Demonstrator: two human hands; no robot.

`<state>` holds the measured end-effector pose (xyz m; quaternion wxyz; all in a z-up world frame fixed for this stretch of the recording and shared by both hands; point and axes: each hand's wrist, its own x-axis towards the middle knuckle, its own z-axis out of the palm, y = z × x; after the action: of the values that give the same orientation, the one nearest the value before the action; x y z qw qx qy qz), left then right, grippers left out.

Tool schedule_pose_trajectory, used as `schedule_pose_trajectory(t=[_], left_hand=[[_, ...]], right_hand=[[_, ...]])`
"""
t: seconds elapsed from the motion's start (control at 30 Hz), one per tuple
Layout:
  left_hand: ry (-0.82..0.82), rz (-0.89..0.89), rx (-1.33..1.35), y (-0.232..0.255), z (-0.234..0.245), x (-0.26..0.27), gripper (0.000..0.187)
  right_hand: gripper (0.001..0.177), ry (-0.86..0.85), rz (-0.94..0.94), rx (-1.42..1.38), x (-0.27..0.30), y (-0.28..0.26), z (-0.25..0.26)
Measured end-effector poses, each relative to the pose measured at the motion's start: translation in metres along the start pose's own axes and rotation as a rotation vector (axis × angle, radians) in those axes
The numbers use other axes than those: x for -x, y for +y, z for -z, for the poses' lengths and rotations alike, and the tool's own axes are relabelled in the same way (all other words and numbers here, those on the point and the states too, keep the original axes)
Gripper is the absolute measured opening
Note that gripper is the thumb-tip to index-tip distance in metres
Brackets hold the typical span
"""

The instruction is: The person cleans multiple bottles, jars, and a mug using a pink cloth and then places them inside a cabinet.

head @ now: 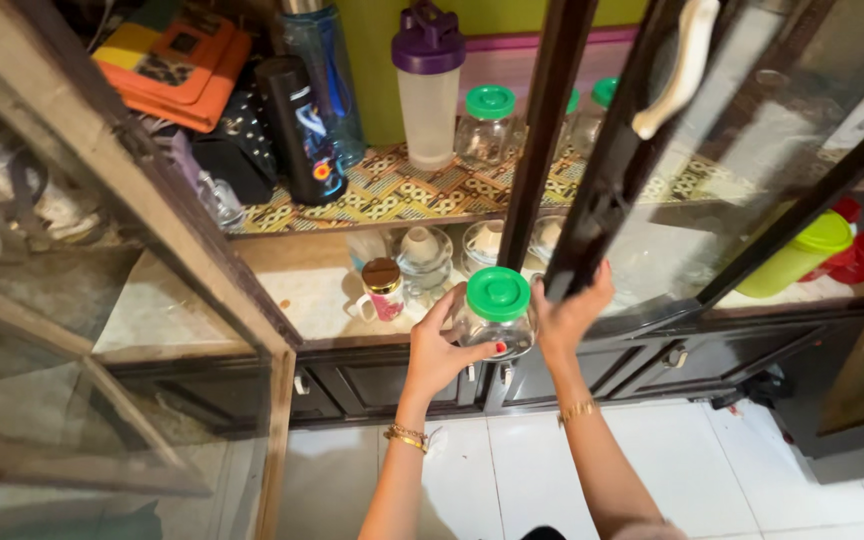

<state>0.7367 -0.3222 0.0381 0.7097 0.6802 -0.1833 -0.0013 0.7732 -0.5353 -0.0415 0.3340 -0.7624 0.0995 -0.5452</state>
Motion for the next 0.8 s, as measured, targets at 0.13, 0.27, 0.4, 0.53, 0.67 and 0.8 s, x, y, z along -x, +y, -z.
schedule_pose_trajectory(t=[0.13,0.27,0.4,0.53,0.67,0.8], left_hand=[[-0.045,-0.012,-0.023,-0.007,-0.006,-0.017,0.090],[-0.092,-0.016,0.044,-0.014,-0.025,-0.037,0.089],[-0.170,-0.025,0.056,-0.020,-0.050,-0.059,0.089],[-0.184,-0.040,-0.083,-0.029,-0.077,-0.084,0.094],[-0.222,-0.047,-0.040,-0.029,-0.104,-0.112,0.094],[-0.205,-0.086,-0.032,-0.019,-0.130,-0.142,0.093]], right_hand=[[0.097,0.034,-0.044,0.002,0.036,0.015,0.055],[0.090,0.114,-0.067,-0.077,0.081,0.058,0.130],[0.060,0.341,0.063,0.245,0.110,0.117,0.225],[0.045,0.577,-0.063,0.451,0.115,0.163,0.300],[0.045,0.613,-0.049,0.500,0.093,0.193,0.363],[0.044,0.632,-0.069,0.737,0.061,0.220,0.408]])
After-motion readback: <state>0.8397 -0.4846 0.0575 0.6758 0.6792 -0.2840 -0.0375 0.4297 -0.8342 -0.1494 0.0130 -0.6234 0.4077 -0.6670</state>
